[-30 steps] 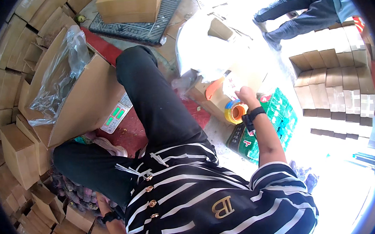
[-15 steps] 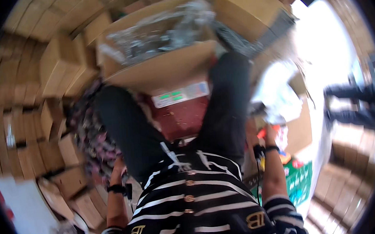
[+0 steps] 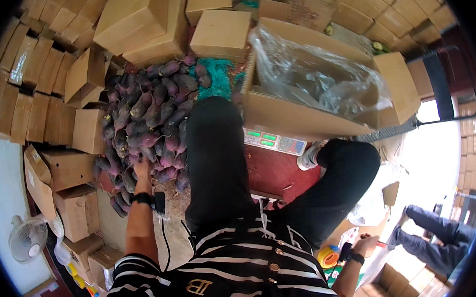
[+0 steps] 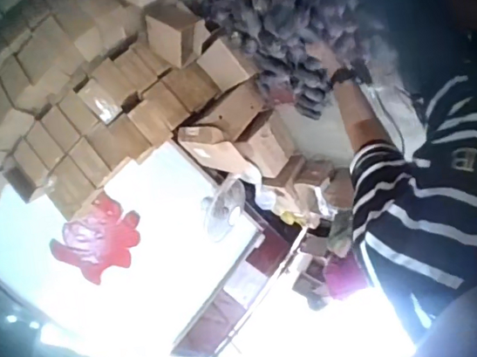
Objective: The person sits on the floor in a storage area and packs purple sweet potatoes into a cardboard box. They use a tape dispenser to seal the box, then place a plastic bag inside. The person picks up sweet potatoes one by one, trims the ends with a knife, and places them into the bag.
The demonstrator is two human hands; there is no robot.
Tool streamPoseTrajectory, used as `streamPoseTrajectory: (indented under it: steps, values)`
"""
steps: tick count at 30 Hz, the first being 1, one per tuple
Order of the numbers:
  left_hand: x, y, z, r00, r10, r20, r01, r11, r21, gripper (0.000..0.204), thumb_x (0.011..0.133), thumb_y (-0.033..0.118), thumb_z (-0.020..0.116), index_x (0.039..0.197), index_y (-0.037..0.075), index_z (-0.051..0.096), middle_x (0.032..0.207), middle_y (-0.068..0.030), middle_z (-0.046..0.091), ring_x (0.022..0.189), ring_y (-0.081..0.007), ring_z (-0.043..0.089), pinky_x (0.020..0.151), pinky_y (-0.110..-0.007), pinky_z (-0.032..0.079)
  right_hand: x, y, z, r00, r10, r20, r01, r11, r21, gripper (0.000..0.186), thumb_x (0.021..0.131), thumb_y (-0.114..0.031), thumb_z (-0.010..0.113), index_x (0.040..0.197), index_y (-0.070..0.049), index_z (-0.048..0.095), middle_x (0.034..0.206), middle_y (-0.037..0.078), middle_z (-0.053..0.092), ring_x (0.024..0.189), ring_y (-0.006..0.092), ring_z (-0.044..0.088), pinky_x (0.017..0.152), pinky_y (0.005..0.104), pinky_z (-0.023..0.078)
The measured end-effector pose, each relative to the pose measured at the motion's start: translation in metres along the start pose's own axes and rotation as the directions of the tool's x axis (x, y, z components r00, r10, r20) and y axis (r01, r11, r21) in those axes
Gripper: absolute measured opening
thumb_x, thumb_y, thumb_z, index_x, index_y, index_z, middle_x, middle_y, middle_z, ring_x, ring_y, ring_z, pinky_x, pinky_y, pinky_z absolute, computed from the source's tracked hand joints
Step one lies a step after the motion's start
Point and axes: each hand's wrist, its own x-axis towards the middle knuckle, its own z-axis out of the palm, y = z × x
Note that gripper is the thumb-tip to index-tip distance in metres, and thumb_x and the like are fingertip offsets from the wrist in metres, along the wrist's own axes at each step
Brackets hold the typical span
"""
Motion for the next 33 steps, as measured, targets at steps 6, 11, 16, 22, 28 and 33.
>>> streamPoseTrajectory:
  steps: [6, 11, 16, 22, 28, 33]
  values:
    - [0.085, 0.010, -0.028, 0.951, -0.185, -0.247, 0.133, 0.968, -0.212, 0.075, 0.068, 0.052, 0.075, 0.105, -0.011, 0.059, 0.084, -0.0142, 0.064, 0.063, -0.0226, 0.058, 0.050, -0.036, 0.046, -0.035, -0.183, 0.063, 0.838, -0.479, -0.261, 0.545, 0.761, 0.352, 0.029, 0.086, -0.025, 0.060, 0.092, 0.003, 0.058, 0.074, 0.010, 0.061, 0.063, 0.0187, 0.058, 0.055, 0.0304, 0.046]
    - [0.094, 0.035, 0.012, 0.871, -0.439, -0.222, 0.379, 0.886, -0.268, 0.079, 0.062, 0.053, 0.078, 0.106, -0.011, 0.059, 0.093, -0.0167, 0.064, 0.068, -0.0239, 0.059, 0.052, -0.038, 0.047, -0.083, -0.276, 0.070, 0.719, -0.653, 0.236, 0.376, 0.652, 0.658, 0.015, 0.091, -0.018, 0.056, 0.092, -0.004, 0.057, 0.069, 0.000, 0.049, 0.056, 0.0085, 0.045, 0.051, 0.0211, 0.037]
    - [0.065, 0.036, 0.000, 0.954, -0.301, 0.006, 0.272, 0.853, -0.445, 0.070, 0.068, 0.030, 0.077, 0.122, -0.003, 0.047, 0.104, -0.0137, 0.060, 0.084, -0.0250, 0.059, 0.066, -0.038, 0.050, -0.193, -0.312, 0.125, 0.534, -0.696, 0.480, 0.317, 0.691, 0.649, 0.045, 0.097, -0.030, 0.047, 0.130, -0.001, 0.038, 0.068, 0.000, 0.043, 0.053, 0.0055, 0.041, 0.045, 0.0204, 0.034]
    - [-0.044, 0.072, -0.039, 0.825, 0.228, 0.517, 0.304, 0.592, -0.747, 0.042, 0.083, 0.020, 0.062, 0.119, 0.003, 0.050, 0.110, -0.0085, 0.060, 0.101, -0.0225, 0.059, 0.090, -0.038, 0.047, -0.332, -0.310, 0.159, 0.099, -0.606, 0.790, 0.426, 0.743, 0.517, 0.031, 0.093, -0.021, 0.052, 0.117, -0.002, 0.047, 0.081, 0.003, 0.053, 0.065, 0.0098, 0.050, 0.057, 0.0220, 0.041]
    - [-0.133, 0.174, -0.053, 0.732, 0.467, 0.496, -0.057, 0.767, -0.639, 0.069, 0.073, 0.031, 0.075, 0.126, -0.001, 0.045, 0.113, -0.0078, 0.058, 0.103, -0.0187, 0.055, 0.095, -0.032, 0.041, -0.459, -0.347, 0.176, -0.740, -0.388, 0.549, 0.595, 0.003, 0.804, 0.023, 0.074, -0.010, 0.068, 0.092, -0.005, 0.056, 0.078, 0.013, 0.058, 0.070, 0.0317, 0.060, 0.062, 0.0364, 0.048]
    - [-0.180, 0.230, -0.055, 0.653, 0.669, 0.356, -0.500, 0.733, -0.461, 0.072, 0.059, 0.019, 0.084, 0.119, 0.001, 0.049, 0.108, -0.0074, 0.059, 0.099, -0.0136, 0.056, 0.088, -0.029, 0.044, -0.496, -0.354, 0.191, -0.870, -0.332, 0.364, 0.471, -0.346, 0.811, 0.034, 0.067, -0.015, 0.073, 0.088, -0.007, 0.048, 0.077, 0.010, 0.054, 0.072, 0.0299, 0.059, 0.062, 0.0392, 0.047]
